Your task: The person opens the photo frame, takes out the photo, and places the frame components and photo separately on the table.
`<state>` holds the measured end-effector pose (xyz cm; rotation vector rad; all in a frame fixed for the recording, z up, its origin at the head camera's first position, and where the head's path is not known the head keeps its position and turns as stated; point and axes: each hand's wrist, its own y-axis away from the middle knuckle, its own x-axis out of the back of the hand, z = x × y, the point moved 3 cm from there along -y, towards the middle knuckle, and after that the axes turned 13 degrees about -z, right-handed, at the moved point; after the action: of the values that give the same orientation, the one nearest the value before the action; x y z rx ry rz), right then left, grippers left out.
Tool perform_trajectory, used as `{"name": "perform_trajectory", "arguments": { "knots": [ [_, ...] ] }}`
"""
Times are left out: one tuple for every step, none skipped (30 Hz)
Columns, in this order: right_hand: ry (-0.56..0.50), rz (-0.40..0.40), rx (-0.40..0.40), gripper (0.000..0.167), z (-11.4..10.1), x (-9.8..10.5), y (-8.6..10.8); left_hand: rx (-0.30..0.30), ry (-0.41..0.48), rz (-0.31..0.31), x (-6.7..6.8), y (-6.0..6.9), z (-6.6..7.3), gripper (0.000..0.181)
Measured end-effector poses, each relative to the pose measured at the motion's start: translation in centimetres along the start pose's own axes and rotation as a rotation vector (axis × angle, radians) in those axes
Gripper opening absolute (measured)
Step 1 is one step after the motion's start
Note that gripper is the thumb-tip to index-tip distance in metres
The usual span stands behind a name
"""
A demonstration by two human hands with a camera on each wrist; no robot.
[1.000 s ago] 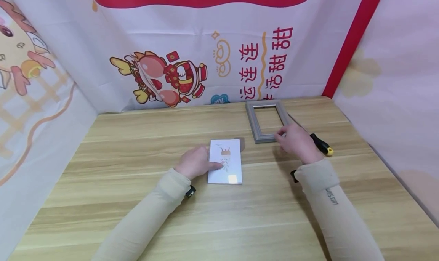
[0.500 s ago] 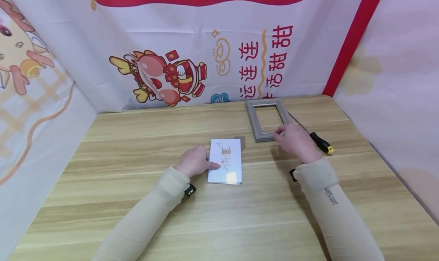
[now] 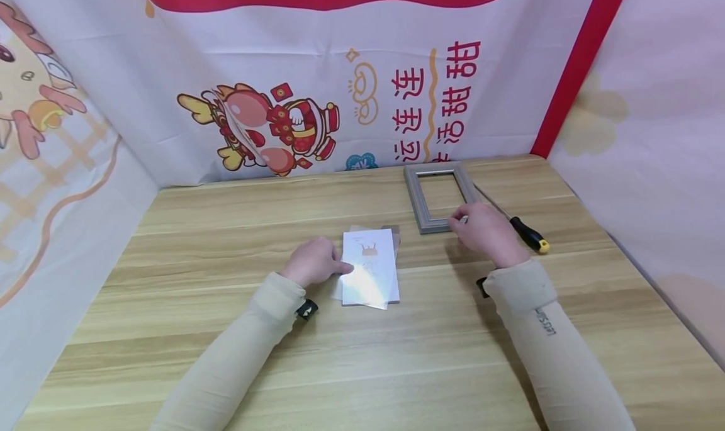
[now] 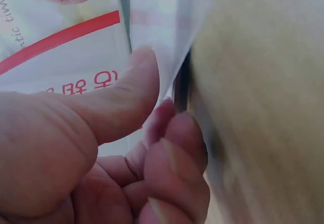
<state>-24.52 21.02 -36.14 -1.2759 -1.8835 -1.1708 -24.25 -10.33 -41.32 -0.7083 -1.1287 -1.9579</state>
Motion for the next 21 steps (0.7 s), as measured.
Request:
{"name": "perform_trajectory", "arguments": {
  "knots": [
    [0.001, 0.001, 0.002, 0.033, 0.0, 0.0, 0.0, -0.005, 0.020, 0.001, 0.2, 0.1, 0.0, 0.043],
    [0.003, 0.004, 0.003, 0.033, 0.0, 0.0, 0.1, -0.016, 0.047, 0.003, 0.3, 0.3, 0.0, 0.042],
    [0.008, 0.009, 0.007, 0.032, -0.1, 0.1, 0.1, -0.028, 0.078, 0.004, 0.5, 0.4, 0.1, 0.039],
    [0.013, 0.014, 0.012, 0.032, -0.1, 0.1, 0.1, -0.042, 0.108, 0.004, 0.7, 0.5, 0.1, 0.037],
    [0.017, 0.018, 0.018, 0.032, -0.1, 0.1, 0.1, -0.054, 0.138, 0.003, 0.9, 0.6, 0.1, 0.034],
    [0.020, 0.022, 0.022, 0.032, -0.1, 0.2, 0.2, -0.061, 0.170, 0.002, 1.1, 0.7, 0.0, 0.031],
    [0.022, 0.024, 0.026, 0.032, -0.1, 0.2, 0.2, -0.066, 0.200, -0.004, 1.3, 0.8, 0.0, 0.028],
    [0.024, 0.024, 0.028, 0.032, -0.1, 0.2, 0.3, -0.075, 0.226, -0.007, 1.5, 0.9, 0.1, 0.025],
    [0.025, 0.022, 0.031, 0.032, -0.1, 0.3, 0.3, -0.076, 0.248, -0.012, 1.7, 1.0, 0.0, 0.023],
    [0.021, 0.018, 0.035, 0.032, -0.1, 0.3, 0.3, -0.078, 0.270, -0.017, 2.0, 1.2, 0.1, 0.021],
    [0.017, 0.013, 0.039, 0.032, -0.1, 0.3, 0.3, -0.082, 0.285, -0.020, 2.3, 1.3, 0.1, 0.020],
    [0.012, 0.008, 0.041, 0.031, -0.1, 0.3, 0.3, -0.086, 0.303, -0.018, 2.6, 1.5, 0.1, 0.019],
    [0.008, 0.004, 0.043, 0.031, -0.1, 0.4, 0.3, -0.089, 0.322, -0.020, 2.8, 1.7, 0.1, 0.019],
    [0.004, 0.000, 0.045, 0.031, -0.2, 0.4, 0.3, -0.094, 0.334, -0.016, 3.1, 1.8, 0.0, 0.018],
    [-0.001, -0.004, 0.048, 0.030, -0.2, 0.4, 0.3, -0.102, 0.346, -0.008, 3.4, 1.9, -0.1, 0.018],
    [-0.007, -0.007, 0.050, 0.030, -0.2, 0.5, 0.4, -0.112, 0.359, 0.001, 3.7, 2.0, -0.1, 0.017],
    [-0.010, -0.009, 0.049, 0.030, -0.2, 0.5, 0.4, -0.120, 0.366, 0.014, 4.0, 2.1, -0.2, 0.017],
    [-0.014, -0.010, 0.048, 0.030, -0.2, 0.6, 0.4, -0.124, 0.372, 0.029, 4.3, 2.2, -0.4, 0.018],
    [-0.017, -0.012, 0.048, 0.030, -0.2, 0.6, 0.5, -0.126, 0.376, 0.040, 4.6, 2.2, -0.5, 0.018],
    [-0.023, -0.013, 0.047, 0.030, -0.2, 0.6, 0.5, -0.128, 0.375, 0.058, 4.9, 2.3, -0.7, 0.019],
    [-0.027, -0.015, 0.046, 0.030, -0.2, 0.6, 0.6, -0.131, 0.380, 0.071, 5.3, 2.4, -0.9, 0.021]
  ]
}}
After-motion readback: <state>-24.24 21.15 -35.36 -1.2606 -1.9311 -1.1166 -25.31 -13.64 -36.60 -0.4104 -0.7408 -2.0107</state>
